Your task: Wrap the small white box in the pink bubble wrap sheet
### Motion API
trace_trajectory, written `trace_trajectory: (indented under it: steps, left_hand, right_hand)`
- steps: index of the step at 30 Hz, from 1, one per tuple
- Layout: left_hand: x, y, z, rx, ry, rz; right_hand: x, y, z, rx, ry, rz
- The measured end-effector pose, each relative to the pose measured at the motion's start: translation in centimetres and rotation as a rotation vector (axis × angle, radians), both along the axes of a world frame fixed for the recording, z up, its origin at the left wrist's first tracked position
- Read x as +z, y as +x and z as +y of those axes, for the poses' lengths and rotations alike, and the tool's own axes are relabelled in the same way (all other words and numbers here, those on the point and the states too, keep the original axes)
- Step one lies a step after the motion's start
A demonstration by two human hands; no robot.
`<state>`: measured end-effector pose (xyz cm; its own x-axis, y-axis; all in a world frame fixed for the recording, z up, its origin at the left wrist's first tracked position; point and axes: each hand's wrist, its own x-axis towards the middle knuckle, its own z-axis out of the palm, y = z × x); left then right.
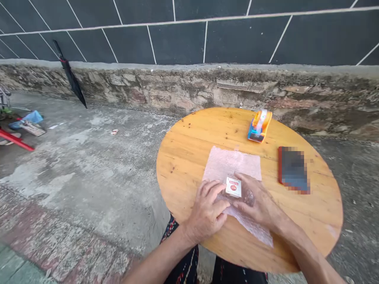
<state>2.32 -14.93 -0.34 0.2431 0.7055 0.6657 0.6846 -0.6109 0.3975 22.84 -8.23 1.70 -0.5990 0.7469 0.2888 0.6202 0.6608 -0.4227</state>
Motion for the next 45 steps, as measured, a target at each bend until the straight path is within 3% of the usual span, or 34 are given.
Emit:
trace_trajectory:
  steps: [11,23,33,45]
  left_hand:
    - [0.6,0.0,0.0,-0.033,-0.088,-0.059]
    - [0.7,0.0,-0.2,-0.062,-0.069,-0.094]
    - [3.2,-0.2,-1.8,-0.082,-0.124,-0.038]
    - [3.3,0.9,-3.0,0.0,-0.165,0.077]
  right_hand:
    - [0.1,-0.9,-0.6,-0.11,-0.038,0.069]
    - [0.2,-0.7,-1.1,-0.075,-0.054,0.074]
    - [1.0,-0.7,-2.2,-0.001,-0.107,0.098]
    - [0.6,0.1,-2.2,0.116,-0.124,0.112]
